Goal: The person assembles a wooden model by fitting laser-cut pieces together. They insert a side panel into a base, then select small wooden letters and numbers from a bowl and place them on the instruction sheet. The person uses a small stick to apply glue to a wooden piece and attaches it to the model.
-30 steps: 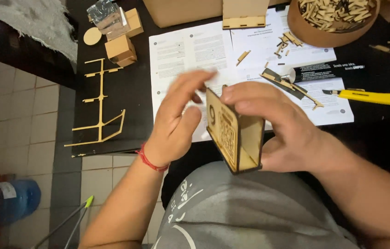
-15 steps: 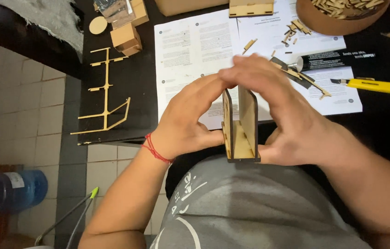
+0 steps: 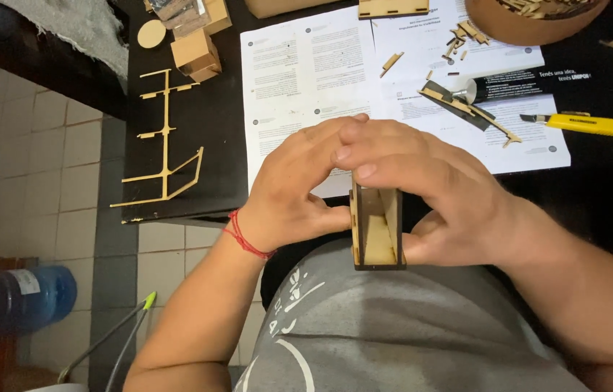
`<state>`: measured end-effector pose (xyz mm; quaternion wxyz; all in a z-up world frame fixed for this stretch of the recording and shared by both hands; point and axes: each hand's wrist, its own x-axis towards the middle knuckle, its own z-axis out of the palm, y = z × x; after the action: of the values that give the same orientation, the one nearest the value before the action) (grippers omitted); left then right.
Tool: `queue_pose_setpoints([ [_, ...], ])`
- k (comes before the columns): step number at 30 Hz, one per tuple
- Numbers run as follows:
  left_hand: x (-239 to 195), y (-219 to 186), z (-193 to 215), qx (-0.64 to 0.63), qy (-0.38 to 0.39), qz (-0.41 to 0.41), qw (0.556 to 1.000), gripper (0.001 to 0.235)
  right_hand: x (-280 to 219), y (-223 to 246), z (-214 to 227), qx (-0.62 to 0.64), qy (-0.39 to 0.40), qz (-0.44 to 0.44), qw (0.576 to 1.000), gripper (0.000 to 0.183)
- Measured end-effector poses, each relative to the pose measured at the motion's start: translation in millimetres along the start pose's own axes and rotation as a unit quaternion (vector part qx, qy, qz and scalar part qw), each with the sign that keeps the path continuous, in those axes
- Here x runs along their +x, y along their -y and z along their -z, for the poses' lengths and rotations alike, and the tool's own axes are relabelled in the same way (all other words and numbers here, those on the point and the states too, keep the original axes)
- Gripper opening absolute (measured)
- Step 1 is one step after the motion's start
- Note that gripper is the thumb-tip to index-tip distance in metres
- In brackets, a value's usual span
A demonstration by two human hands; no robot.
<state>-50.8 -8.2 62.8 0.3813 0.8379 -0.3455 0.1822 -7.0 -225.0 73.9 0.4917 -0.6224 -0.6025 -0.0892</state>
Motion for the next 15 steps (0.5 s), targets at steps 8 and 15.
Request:
queue_pose_setpoints([
  [8,2,-5,2,-0.001,-0.028,-0.022,0.999,0.056,-1,1,2,-0.026,0.005,0.026,0.999,0.066],
  [15,10,-18,15,0.038,-0.023,-0.045,0.998,0.052,-12,-4,4,0.058,0.007,0.015,0.998,0.077],
])
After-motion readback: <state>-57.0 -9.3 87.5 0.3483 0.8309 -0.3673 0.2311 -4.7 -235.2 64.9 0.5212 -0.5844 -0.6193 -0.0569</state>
